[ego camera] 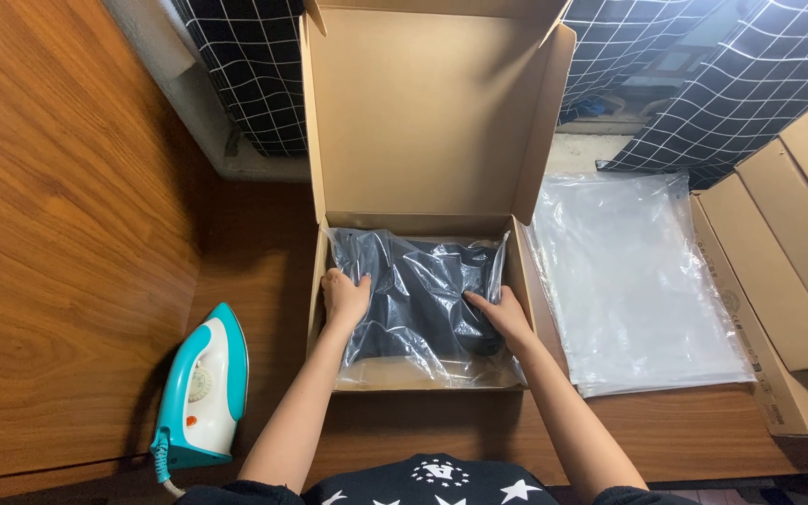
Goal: The person opens a cardboard box, removes a plastic-wrapped black t-shirt, and places it on a wooden table. They unwrap the t-shirt, unfold it, and then hang it on a hanger on a nearby clothing rack.
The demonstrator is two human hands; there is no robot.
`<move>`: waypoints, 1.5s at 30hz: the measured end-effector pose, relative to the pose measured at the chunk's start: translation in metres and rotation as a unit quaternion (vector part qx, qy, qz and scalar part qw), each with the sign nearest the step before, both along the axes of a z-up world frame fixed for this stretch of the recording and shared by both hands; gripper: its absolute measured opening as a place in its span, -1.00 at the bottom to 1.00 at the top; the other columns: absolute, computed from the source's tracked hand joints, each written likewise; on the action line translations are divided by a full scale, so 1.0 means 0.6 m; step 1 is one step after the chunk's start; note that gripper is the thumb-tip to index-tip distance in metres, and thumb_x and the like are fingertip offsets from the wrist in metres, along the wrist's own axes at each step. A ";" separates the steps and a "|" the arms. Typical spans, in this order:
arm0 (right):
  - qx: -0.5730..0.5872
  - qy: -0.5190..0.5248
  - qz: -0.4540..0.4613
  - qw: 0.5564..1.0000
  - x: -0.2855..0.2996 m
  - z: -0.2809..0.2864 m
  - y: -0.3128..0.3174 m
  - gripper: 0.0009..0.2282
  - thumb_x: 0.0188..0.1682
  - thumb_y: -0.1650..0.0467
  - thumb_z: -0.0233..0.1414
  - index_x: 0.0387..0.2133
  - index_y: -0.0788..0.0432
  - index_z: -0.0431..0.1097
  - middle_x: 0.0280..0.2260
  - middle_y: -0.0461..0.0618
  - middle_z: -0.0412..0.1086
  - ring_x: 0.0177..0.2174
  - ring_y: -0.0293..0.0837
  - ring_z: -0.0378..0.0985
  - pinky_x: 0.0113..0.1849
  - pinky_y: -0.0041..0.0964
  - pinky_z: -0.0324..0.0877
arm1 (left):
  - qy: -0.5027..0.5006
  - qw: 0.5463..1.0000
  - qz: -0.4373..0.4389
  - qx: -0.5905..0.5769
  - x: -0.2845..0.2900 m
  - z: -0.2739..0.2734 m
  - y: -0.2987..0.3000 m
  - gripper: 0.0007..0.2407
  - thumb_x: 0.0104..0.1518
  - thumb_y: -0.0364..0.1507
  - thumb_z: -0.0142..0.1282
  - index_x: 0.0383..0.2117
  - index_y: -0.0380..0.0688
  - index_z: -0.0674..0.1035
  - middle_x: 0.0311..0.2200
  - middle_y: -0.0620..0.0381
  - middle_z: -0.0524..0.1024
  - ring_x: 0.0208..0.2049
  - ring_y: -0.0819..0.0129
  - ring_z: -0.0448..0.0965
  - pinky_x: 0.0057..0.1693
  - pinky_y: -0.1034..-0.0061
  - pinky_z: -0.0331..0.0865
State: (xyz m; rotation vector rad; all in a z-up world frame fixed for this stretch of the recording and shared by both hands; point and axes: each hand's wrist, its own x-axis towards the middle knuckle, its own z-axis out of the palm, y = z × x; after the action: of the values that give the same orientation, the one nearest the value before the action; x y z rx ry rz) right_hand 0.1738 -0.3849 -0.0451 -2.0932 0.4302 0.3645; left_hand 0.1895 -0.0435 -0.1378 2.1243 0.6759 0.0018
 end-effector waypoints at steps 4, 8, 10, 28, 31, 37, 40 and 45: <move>0.048 0.020 -0.056 0.997 0.019 -0.031 -0.010 -0.24 -0.12 -0.06 0.50 0.12 0.30 0.54 0.02 0.42 0.63 0.12 0.29 0.68 0.07 0.19 0.56 | 0.026 0.998 0.004 -0.051 -0.005 0.015 0.021 -0.32 0.13 -0.04 0.46 0.21 -0.33 0.48 0.15 -0.39 0.57 0.24 -0.36 0.65 0.22 -0.14 0.56; 0.086 0.010 -0.087 0.992 0.020 -0.015 0.012 -0.22 -0.13 0.05 0.54 0.23 0.31 0.49 0.02 0.39 0.59 0.10 0.28 0.64 0.06 0.18 0.54 | 0.031 0.996 -0.058 0.065 -0.013 0.028 0.004 -0.63 0.21 -0.06 0.32 -0.01 0.04 0.59 0.20 0.00 0.42 0.31 -0.20 0.49 0.38 -0.01 0.43; 0.099 0.004 -0.089 0.991 0.013 0.012 0.023 -0.14 -0.14 0.09 0.56 0.38 0.28 0.42 0.13 0.46 0.56 0.20 0.35 0.62 0.12 0.25 0.52 | 0.026 0.992 -0.065 0.106 -0.029 0.069 -0.009 -0.69 0.25 -0.03 0.25 -0.07 0.15 0.57 0.18 0.14 0.34 0.33 -0.13 0.40 0.41 0.05 0.35; 0.251 -0.200 -0.162 0.933 -0.117 0.254 -0.139 -0.73 0.03 0.34 0.46 -0.11 0.22 0.65 -0.31 -0.02 0.64 -0.29 -0.18 0.66 -0.15 -0.21 0.60 | -0.132 0.973 -0.187 -0.037 -0.019 0.449 -0.077 -0.71 0.36 -0.11 0.22 0.01 0.03 0.62 -0.08 -0.26 0.73 0.08 -0.30 0.72 0.17 -0.04 0.53; 0.254 -0.227 -0.222 0.914 -0.181 0.281 -0.223 -0.77 0.07 0.34 0.43 -0.10 0.17 0.65 -0.31 -0.03 0.64 -0.30 -0.21 0.69 -0.16 -0.21 0.63 | -0.164 0.952 -0.250 -0.062 0.024 0.456 -0.173 -0.69 0.31 -0.12 0.31 -0.01 -0.02 0.63 -0.12 -0.21 0.74 0.01 -0.21 0.73 0.13 0.00 0.54; 0.245 -0.261 -0.376 0.855 -0.286 0.233 -0.401 -0.73 0.04 0.36 0.48 -0.07 0.17 0.65 -0.30 0.07 0.67 -0.32 -0.09 0.80 -0.20 -0.09 0.72 | -0.174 0.893 -0.396 -0.120 0.094 0.450 -0.407 -0.71 0.28 -0.14 0.37 -0.06 0.00 0.63 -0.16 -0.19 0.74 -0.06 -0.11 0.75 0.05 0.05 0.57; 0.250 -0.275 -0.431 0.822 -0.327 0.212 -0.448 -0.72 0.03 0.40 0.47 -0.05 0.25 0.65 -0.25 0.12 0.69 -0.28 -0.07 0.81 -0.17 -0.01 0.73 | -0.155 0.872 -0.447 -0.127 0.125 0.438 -0.518 -0.70 0.25 -0.15 0.40 -0.08 0.03 0.62 -0.20 -0.18 0.74 -0.12 -0.06 0.77 0.01 0.10 0.59; 0.269 -0.291 -0.504 0.768 -0.343 0.150 -0.501 -0.69 0.01 0.44 0.47 -0.01 0.29 0.65 -0.22 0.11 0.70 -0.25 -0.10 0.83 -0.15 -0.04 0.75 | -0.129 0.835 -0.513 -0.153 0.189 0.366 -0.675 -0.68 0.17 -0.20 0.45 -0.10 -0.05 0.64 -0.39 0.01 0.68 -0.36 0.23 0.70 -0.27 0.38 0.58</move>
State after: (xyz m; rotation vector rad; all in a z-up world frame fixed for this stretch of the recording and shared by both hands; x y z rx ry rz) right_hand -0.0319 -0.6857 0.0447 -1.0725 0.8605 -0.7140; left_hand 0.3031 -0.4487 0.0818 1.8735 -0.6384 -0.3737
